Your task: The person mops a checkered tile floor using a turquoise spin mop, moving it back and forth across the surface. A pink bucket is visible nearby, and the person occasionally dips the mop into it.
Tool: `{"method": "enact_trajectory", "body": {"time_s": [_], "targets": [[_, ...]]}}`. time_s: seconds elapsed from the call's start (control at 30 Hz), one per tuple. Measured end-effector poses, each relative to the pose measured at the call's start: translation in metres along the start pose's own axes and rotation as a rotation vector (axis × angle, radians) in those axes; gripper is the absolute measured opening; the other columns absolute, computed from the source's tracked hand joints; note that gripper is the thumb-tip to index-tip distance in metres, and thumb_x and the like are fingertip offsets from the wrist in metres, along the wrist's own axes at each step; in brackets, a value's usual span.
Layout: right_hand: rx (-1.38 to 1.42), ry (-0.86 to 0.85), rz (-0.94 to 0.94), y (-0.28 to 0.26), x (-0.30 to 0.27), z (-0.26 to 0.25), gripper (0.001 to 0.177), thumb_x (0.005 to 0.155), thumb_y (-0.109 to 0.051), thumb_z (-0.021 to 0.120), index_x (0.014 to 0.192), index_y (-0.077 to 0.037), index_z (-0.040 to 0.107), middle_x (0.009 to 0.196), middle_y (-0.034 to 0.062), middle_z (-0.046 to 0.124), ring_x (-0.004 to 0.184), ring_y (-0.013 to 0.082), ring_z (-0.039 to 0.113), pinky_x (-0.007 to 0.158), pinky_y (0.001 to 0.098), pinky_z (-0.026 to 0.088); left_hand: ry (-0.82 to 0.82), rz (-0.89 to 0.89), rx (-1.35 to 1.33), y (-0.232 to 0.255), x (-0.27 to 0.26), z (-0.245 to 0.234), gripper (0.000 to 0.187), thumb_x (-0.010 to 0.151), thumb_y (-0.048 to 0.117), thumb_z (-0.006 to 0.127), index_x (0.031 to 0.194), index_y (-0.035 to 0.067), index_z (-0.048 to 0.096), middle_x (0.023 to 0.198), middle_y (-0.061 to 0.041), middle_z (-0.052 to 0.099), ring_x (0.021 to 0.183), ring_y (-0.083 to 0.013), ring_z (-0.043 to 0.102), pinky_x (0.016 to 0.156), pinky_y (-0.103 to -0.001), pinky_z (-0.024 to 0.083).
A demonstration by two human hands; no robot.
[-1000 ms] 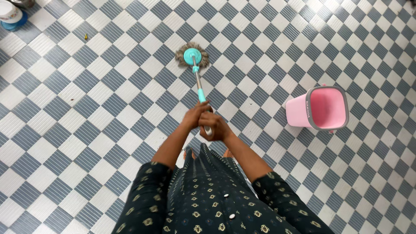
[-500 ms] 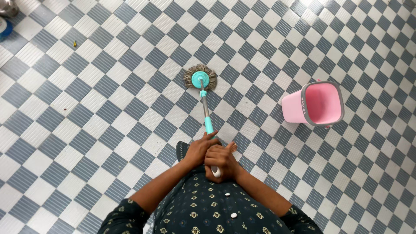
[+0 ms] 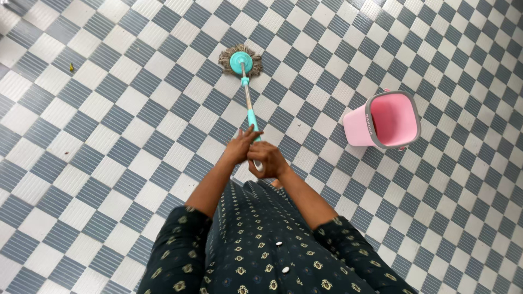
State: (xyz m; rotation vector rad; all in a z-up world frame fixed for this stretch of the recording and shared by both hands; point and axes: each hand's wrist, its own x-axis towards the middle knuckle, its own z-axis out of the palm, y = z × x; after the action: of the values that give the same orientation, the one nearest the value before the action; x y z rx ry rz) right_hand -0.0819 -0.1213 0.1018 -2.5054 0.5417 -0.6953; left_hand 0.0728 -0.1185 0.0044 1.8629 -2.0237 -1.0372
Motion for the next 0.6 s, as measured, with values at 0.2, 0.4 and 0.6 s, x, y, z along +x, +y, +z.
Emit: {"method": "enact_trajectory", "body": {"time_s": [0.2, 0.4, 0.6], "targets": [[0.122, -0.027, 0.036, -0.068, -0.034, -0.064, 0.007, 0.067, -0.008, 0.068, 0.072, -0.008, 0.064, 0.073, 0.0079, 0.064, 0.073, 0.0245, 0.067, 0.092, 0.0463, 0.049, 0.105, 0.224, -0.615, 0.069, -0.081, 0.02, 0.043, 0.099, 0.024, 0.055, 0.142, 0.028, 0.057, 0.168, -0.001, 0.039, 0.137, -0.0341, 0.06, 0.115, -0.049, 0.05], [0.293, 0.146, -0.156, -0.051, -0.052, -0.057, 0.012, 0.067, -0.008, 0.069, 0.064, -0.01, 0.057, 0.067, 0.0062, 0.062, 0.071, 0.0217, 0.064, 0.102, 0.0405, 0.05, 0.178, 0.412, -0.453, 0.081, -0.082, 0.043, 0.048, 0.097, 0.014, 0.065, 0.145, 0.019, 0.059, 0.159, -0.006, 0.049, 0.139, -0.0362, 0.055, 0.123, -0.057, 0.032], [-0.068, 0.026, -0.07, 0.037, -0.04, -0.028, 0.005, 0.074, -0.01, 0.068, 0.079, -0.012, 0.066, 0.089, 0.0054, 0.07, 0.098, 0.022, 0.068, 0.111, 0.0417, 0.038, -0.066, 0.217, -0.228, 0.021, 0.044, 0.051, 0.056, 0.084, 0.023, 0.072, 0.137, 0.029, 0.057, 0.167, 0.007, 0.033, 0.144, -0.0293, 0.049, 0.109, -0.043, 0.052]]}}
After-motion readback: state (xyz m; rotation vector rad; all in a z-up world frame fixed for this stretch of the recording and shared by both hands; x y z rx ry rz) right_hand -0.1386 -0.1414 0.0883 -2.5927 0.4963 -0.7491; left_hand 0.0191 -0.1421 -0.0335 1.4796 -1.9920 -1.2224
